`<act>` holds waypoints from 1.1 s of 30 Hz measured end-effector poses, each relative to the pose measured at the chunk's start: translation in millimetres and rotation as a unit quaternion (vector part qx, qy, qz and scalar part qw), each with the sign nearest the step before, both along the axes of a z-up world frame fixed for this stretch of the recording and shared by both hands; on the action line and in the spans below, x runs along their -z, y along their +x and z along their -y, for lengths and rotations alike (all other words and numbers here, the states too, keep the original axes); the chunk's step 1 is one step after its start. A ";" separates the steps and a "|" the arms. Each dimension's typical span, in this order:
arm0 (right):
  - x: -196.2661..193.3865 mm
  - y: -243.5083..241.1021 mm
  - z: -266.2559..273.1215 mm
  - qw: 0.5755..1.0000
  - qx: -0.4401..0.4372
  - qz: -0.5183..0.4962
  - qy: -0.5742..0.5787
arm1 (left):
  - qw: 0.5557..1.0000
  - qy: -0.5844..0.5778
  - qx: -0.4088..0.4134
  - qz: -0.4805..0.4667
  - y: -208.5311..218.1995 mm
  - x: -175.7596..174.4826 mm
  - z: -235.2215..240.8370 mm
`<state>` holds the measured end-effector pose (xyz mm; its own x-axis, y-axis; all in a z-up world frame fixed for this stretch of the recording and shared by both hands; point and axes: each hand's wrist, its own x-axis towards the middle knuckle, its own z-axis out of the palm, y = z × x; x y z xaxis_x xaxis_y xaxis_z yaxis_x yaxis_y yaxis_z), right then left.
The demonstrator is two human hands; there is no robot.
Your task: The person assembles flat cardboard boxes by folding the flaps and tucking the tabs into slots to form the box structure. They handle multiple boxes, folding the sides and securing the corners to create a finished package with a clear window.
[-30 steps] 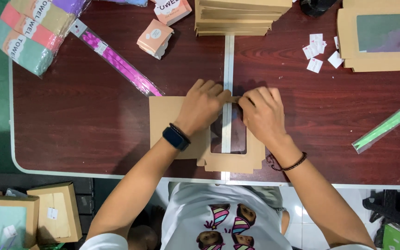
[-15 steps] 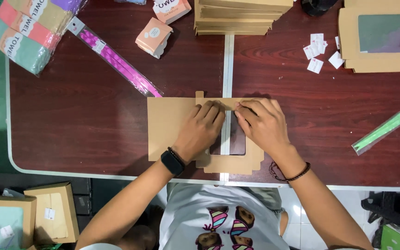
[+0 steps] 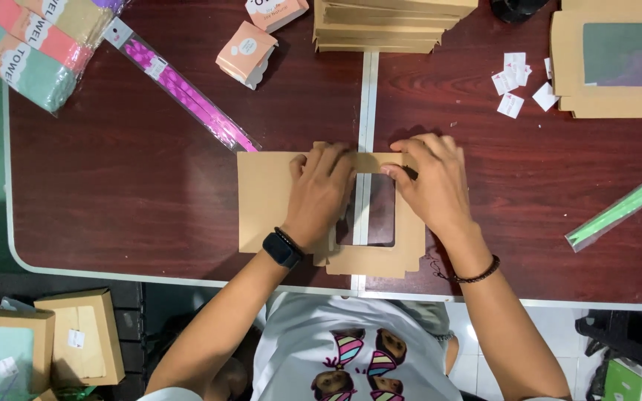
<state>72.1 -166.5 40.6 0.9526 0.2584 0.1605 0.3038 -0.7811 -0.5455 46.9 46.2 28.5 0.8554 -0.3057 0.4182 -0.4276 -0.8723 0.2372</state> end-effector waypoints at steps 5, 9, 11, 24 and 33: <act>-11.8 7.1 1.8 0.999 0.018 -0.044 -0.015 | 0.995 -0.014 -0.003 -0.096 9.7 -3.1 -6.1; -26.3 14.5 -2.8 0.990 -0.004 -0.114 0.079 | 0.986 -0.023 0.013 -0.166 26.3 -17.9 -12.7; -28.8 19.2 -4.0 0.981 -0.006 -0.131 0.143 | 0.983 -0.030 0.015 -0.179 37.0 -23.8 -13.1; 4.8 84.3 15.8 0.932 -0.060 -0.085 0.347 | 0.990 -0.091 0.101 -0.045 108.6 -5.2 8.1; 15.4 91.1 22.5 0.902 -0.039 -0.149 0.403 | 0.971 -0.179 0.150 -0.057 133.5 -1.8 10.1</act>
<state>163.2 -189.1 25.3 0.9682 0.2413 0.0657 0.0866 -0.0771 -0.9933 180.4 36.1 30.3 0.7979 -0.4006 0.4505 -0.6021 -0.5664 0.5628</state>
